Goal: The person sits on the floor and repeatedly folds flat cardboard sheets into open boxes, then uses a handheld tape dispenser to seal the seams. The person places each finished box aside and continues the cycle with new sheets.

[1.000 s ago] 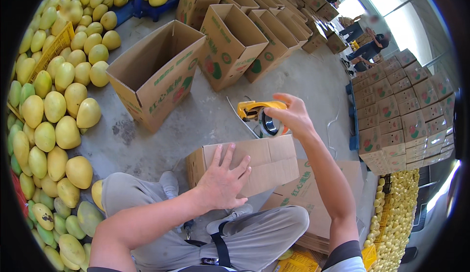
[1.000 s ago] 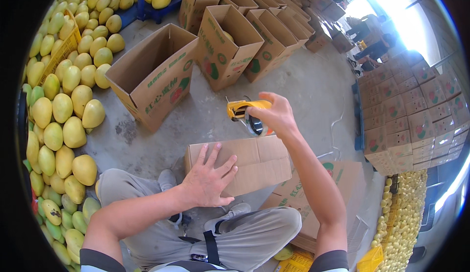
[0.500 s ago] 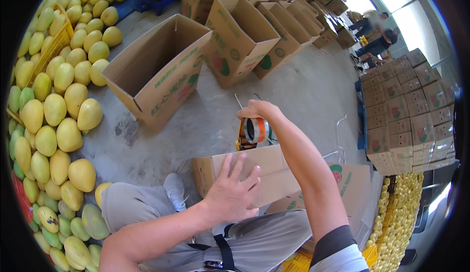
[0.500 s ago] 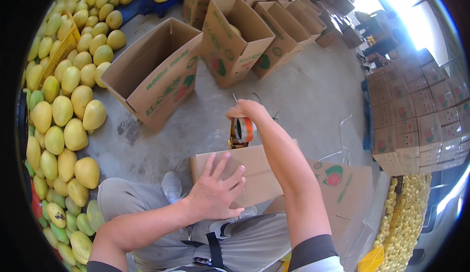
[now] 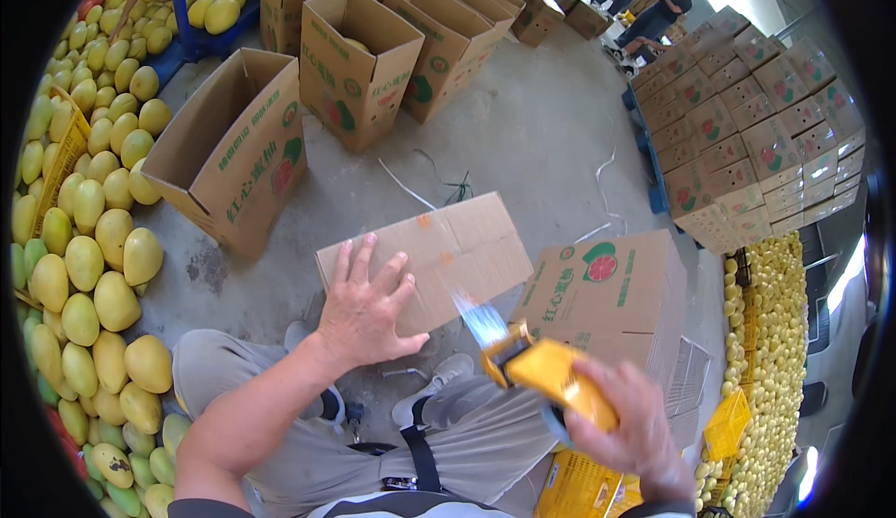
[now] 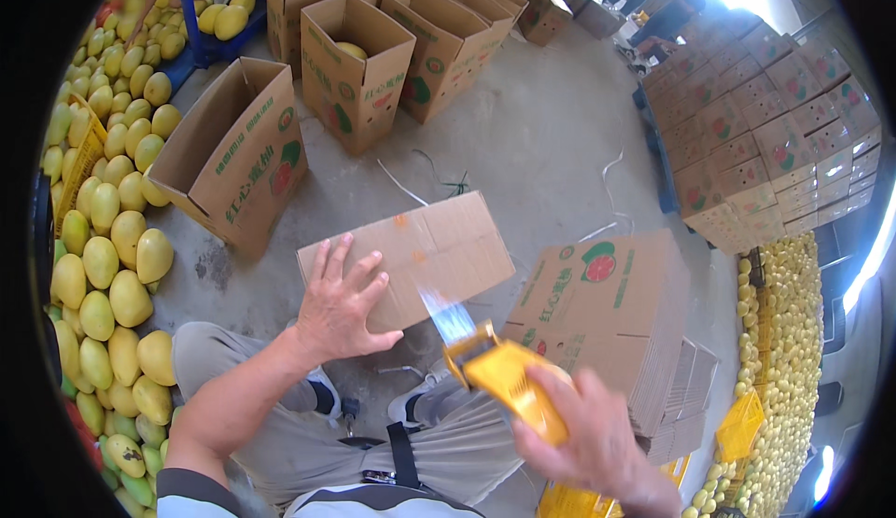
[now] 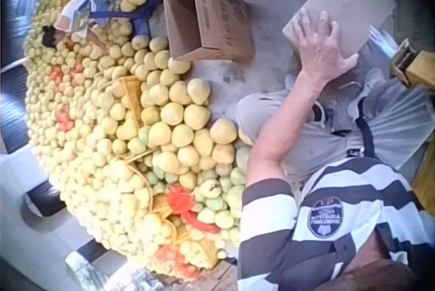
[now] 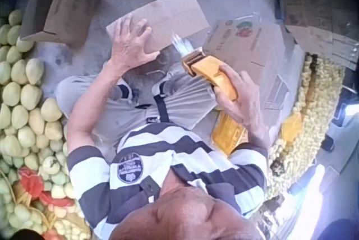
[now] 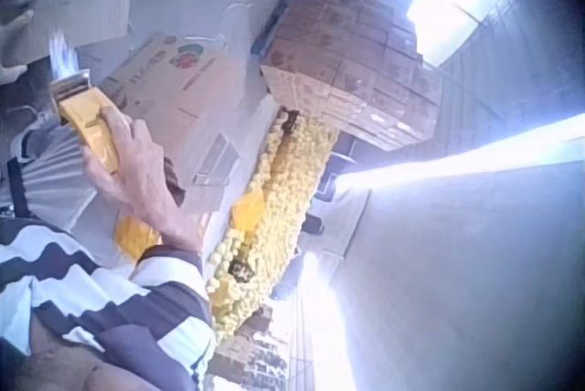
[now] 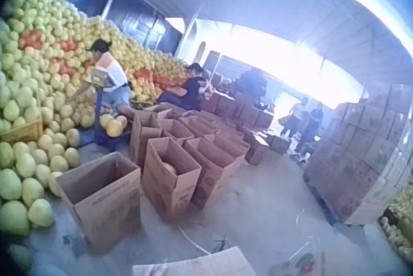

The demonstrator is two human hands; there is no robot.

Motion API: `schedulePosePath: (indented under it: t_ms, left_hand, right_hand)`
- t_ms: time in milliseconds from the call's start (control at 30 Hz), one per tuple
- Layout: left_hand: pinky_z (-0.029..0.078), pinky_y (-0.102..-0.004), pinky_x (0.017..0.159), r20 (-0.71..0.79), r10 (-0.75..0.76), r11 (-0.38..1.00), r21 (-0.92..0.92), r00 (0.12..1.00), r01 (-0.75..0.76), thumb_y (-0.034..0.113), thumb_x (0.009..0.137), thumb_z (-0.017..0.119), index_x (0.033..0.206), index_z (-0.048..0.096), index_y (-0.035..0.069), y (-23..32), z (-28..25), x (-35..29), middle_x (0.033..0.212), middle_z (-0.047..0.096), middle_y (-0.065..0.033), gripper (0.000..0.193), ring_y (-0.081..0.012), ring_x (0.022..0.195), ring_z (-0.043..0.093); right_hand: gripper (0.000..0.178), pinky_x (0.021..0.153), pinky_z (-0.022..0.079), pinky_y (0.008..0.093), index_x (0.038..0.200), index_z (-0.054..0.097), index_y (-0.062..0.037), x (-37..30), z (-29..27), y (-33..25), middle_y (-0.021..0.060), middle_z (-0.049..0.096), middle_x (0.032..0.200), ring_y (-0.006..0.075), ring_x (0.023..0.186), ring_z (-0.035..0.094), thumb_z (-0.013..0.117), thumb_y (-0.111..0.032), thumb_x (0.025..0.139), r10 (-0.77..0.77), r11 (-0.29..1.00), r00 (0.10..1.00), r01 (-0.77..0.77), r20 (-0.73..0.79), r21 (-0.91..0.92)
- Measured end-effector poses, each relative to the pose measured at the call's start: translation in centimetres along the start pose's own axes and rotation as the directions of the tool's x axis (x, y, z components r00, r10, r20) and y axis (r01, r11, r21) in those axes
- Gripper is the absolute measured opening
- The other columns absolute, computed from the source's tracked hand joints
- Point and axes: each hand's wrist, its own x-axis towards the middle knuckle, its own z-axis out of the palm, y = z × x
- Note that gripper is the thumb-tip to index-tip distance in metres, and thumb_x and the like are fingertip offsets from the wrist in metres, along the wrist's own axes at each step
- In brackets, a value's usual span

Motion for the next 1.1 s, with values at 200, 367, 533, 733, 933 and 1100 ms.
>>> schedulePosePath:
  t_ms: [200, 367, 533, 733, 933, 1100]
  left_hand:
    - [0.024, -0.067, 0.12, 0.042, 0.029, 0.999, 0.039, 0.999, -0.03, 0.054, 0.068, 0.083, 0.115, 0.073, 0.005, 0.3, 0.2, -0.2, 0.14, 0.056, -0.0151, 0.068, -0.0489, 0.144, 0.036]
    - [0.025, -0.0652, 0.12, -0.024, 0.102, 0.994, 0.035, 0.995, -0.101, 0.036, 0.086, 0.075, 0.114, 0.074, 0.008, -1.1, 1.7, -0.1, 0.139, 0.06, -0.0114, 0.039, -0.0459, 0.143, 0.04]
    - [0.031, -0.057, 0.118, -0.233, -0.127, 0.987, 0.067, 0.964, 0.146, 0.028, 0.086, 0.078, 0.118, 0.068, 0.009, -0.8, 1.4, -0.9, 0.143, 0.055, -0.018, 0.039, -0.045, 0.141, 0.043]
    - [0.038, -0.0484, 0.115, -0.167, -0.594, 0.756, -0.45, 0.787, 0.475, 0.034, 0.079, 0.089, 0.126, 0.062, 0.004, -3.8, 1.4, -1.2, 0.151, 0.043, -0.0292, 0.062, -0.0447, 0.142, 0.043]
    - [0.041, -0.0482, 0.115, -0.038, -0.312, 0.857, -0.444, 0.949, 0.263, 0.026, 0.079, 0.086, 0.118, 0.071, 0.002, -9.7, -4.4, 6.1, 0.16, 0.041, -0.0278, 0.049, -0.0427, 0.144, 0.046]
    - [0.035, -0.0564, 0.118, -0.12, 0.098, 0.982, 0.173, 0.988, -0.076, 0.021, 0.096, 0.056, 0.118, 0.073, 0.008, -7.8, 2.6, 7.7, 0.139, 0.064, -0.0104, 0.031, -0.0365, 0.14, 0.049]
  right_hand:
    - [0.062, 0.061, 0.053, 0.0508, 0.134, 0.062, -0.0127, -2.9, 13.9, 4.4, 0.017, 0.06, 0.09, 0.0354, 0.077, 0.066, 0.077, -0.039, 0.08, 0.096, 0.993, 0.995, -0.093, -0.042, 0.078]
    - [0.055, 0.077, 0.059, 0.0495, 0.12, 0.068, -0.005, 13.6, 26.8, 6.9, 0.0249, 0.071, 0.1, 0.0434, 0.087, 0.071, 0.075, -0.04, 0.079, 0.131, 0.99, 0.987, -0.135, 0.091, 0.038]
    - [0.062, 0.096, 0.056, 0.0435, 0.121, 0.071, -0.0062, 19.3, 27.2, 16.3, 0.0168, 0.072, 0.123, 0.0312, 0.117, 0.069, 0.082, -0.044, 0.074, 0.515, 0.828, 0.781, -0.559, 0.354, 0.029]
    - [0.048, 0.084, 0.058, 0.0459, 0.113, 0.075, -0.015, 20.7, 22.0, 18.3, 0.0164, 0.075, 0.107, 0.0383, 0.1, 0.072, 0.083, -0.033, 0.07, 0.219, 0.973, 0.969, -0.226, 0.112, 0.056]
    - [0.046, 0.08, 0.058, 0.0456, 0.109, 0.075, -0.0095, 13.3, 18.9, 12.9, 0.0212, 0.074, 0.098, 0.0384, 0.091, 0.072, 0.08, -0.036, 0.071, 0.021, 0.981, 0.994, -0.041, 0.106, 0.19]
    - [0.05, 0.082, 0.058, 0.044, 0.113, 0.076, -0.0036, 10.4, 15.6, 4.4, 0.0241, 0.075, 0.089, 0.0397, 0.084, 0.073, 0.068, -0.038, 0.077, 0.047, 0.897, 0.917, -0.213, 0.396, 0.387]
